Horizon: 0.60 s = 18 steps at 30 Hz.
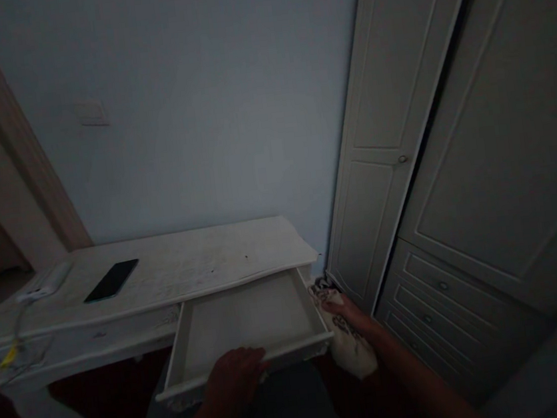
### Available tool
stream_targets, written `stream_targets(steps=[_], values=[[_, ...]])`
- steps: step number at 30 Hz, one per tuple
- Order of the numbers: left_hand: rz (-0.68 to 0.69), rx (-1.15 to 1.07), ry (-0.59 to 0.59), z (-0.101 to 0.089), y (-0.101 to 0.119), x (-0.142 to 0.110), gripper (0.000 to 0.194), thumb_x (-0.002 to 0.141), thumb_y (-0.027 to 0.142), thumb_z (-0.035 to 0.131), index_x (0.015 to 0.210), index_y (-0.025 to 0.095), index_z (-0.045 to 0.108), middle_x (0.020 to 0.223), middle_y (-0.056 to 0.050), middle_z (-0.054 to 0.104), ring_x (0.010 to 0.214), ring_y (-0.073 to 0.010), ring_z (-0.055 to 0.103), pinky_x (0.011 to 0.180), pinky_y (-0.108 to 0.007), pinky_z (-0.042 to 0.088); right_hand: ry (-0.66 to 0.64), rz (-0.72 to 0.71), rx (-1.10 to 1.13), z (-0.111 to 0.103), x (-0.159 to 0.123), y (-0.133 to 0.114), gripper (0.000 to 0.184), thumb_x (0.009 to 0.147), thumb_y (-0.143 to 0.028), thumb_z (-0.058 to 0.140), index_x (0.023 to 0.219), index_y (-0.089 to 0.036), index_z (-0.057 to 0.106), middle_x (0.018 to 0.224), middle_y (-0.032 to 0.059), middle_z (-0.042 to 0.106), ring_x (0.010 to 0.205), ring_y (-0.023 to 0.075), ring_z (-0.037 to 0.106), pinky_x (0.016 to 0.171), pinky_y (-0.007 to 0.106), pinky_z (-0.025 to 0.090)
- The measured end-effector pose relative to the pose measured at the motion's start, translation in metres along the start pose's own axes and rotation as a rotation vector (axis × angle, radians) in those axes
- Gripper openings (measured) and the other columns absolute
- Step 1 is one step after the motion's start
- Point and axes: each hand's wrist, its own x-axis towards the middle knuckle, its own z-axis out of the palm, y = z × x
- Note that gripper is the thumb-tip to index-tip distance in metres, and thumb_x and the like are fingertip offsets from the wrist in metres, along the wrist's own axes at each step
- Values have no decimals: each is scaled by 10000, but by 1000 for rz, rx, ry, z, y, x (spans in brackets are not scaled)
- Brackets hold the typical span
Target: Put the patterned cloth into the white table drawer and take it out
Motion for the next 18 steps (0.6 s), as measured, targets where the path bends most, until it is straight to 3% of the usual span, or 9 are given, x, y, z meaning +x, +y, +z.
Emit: stream_targets(steps=[3,6,8,11,15,18], values=[[-1,4,-3,1,-1,0,307,1051,324,514,1251,283,744,1140,-81,816,1030,-267,762,949,-400,592,26,-203,-190,11,18,-26,516,830,-628,704,1156,-228,702,1139,110,740,1105,338,657,1049,507,470],[-15,16,-11,2,-1,-1,303,1052,325,524,1260,285,742,1157,-85,811,1031,-271,761,929,-396,595,-47,-428,-596,21,9,-46,414,895,-489,675,1218,-230,693,1263,127,688,1200,326,598,1088,490,425],[-22,10,-3,2,-1,-1,300,1050,319,529,1256,284,744,1175,-88,807,1048,-274,757,945,-403,588,-147,-492,-845,27,-6,-54,427,899,-388,669,1295,-230,663,1317,138,654,1232,326,572,1085,480,415],[-29,-10,1,1,0,-2,298,1046,301,527,1243,276,749,1165,-92,807,1055,-278,755,963,-411,576,-296,-481,-1129,39,-29,-65,535,806,-278,724,1329,-217,632,1296,153,648,1199,347,568,1025,468,430],[-45,-11,-39,-8,6,-1,305,1048,292,505,1240,269,741,1124,-92,807,1047,-284,749,947,-411,561,-398,-504,-1223,61,-38,-79,607,781,-260,743,1369,-230,596,1293,147,643,1159,333,581,967,425,433],[-64,4,-83,-16,13,3,293,1055,291,472,1089,252,760,1016,-89,801,988,-267,746,900,-374,547,-488,-569,-1173,79,-35,-87,622,779,-292,763,1374,-250,588,1291,129,652,1153,323,599,945,398,443]])
